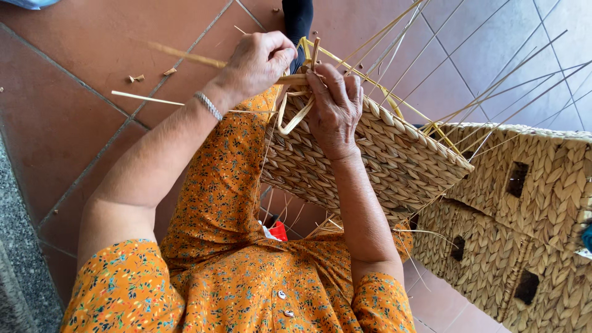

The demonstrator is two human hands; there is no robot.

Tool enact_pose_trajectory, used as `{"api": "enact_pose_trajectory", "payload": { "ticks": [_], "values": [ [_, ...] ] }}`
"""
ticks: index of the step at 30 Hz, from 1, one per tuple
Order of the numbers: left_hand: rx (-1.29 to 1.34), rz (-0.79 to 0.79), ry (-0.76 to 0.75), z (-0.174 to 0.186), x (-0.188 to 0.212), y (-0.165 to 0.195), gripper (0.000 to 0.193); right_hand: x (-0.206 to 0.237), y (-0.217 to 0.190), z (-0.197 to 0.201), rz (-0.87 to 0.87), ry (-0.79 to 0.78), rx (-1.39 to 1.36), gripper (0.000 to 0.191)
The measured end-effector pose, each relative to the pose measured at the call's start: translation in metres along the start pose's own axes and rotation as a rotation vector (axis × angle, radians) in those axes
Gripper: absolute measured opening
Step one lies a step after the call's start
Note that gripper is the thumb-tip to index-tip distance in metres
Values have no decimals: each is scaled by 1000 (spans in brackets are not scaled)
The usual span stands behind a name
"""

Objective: The person sits on the floor with a water hyacinth basket frame on their lap and weaves dried strands around the rim, tucking and tightening them by hand. They pick up new strands from the floor, trim excess material with scissors, and rotate the basket to work around its sides.

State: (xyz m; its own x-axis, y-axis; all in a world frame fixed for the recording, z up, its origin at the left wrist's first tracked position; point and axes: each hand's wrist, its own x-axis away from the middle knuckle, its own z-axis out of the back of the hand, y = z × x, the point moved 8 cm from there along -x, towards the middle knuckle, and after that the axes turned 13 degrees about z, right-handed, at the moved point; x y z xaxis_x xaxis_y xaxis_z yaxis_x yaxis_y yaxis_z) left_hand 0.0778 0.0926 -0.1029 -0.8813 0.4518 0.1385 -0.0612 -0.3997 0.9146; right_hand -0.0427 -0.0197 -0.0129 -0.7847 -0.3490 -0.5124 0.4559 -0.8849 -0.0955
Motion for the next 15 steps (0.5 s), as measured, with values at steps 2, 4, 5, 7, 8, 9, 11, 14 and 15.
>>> {"api": "enact_pose_trajectory", "payload": {
  "ticks": [2, 4, 5, 7, 8, 9, 11, 14, 15],
  "values": [
    [223, 197, -291, -27, -15, -25, 18, 0, 0, -1, 19, -3, 1, 35],
    [416, 347, -497, -46, -20, -43, 20, 1, 0, -1, 34, -18, -4, 36],
    [499, 401, -555, -50, -21, -50, 19, 1, -1, -2, 39, -37, -3, 39],
    [662, 457, -656, -58, -19, -55, 18, 2, -3, -4, 52, -75, -2, 44],
    [740, 460, -702, -61, -18, -55, 18, 3, -2, -6, 36, -90, 10, 45],
    [820, 464, -747, -64, -17, -53, 19, 3, -2, -8, 20, -107, 21, 46],
    [796, 494, -756, -68, -18, -56, 21, 2, -1, -13, 4, -120, 32, 46],
    [838, 500, -801, -73, -19, -53, 22, 0, 1, -22, -27, -150, 24, 47],
    [863, 492, -825, -74, -20, -52, 25, 0, 2, -26, -52, -186, 27, 49]
  ]
}}
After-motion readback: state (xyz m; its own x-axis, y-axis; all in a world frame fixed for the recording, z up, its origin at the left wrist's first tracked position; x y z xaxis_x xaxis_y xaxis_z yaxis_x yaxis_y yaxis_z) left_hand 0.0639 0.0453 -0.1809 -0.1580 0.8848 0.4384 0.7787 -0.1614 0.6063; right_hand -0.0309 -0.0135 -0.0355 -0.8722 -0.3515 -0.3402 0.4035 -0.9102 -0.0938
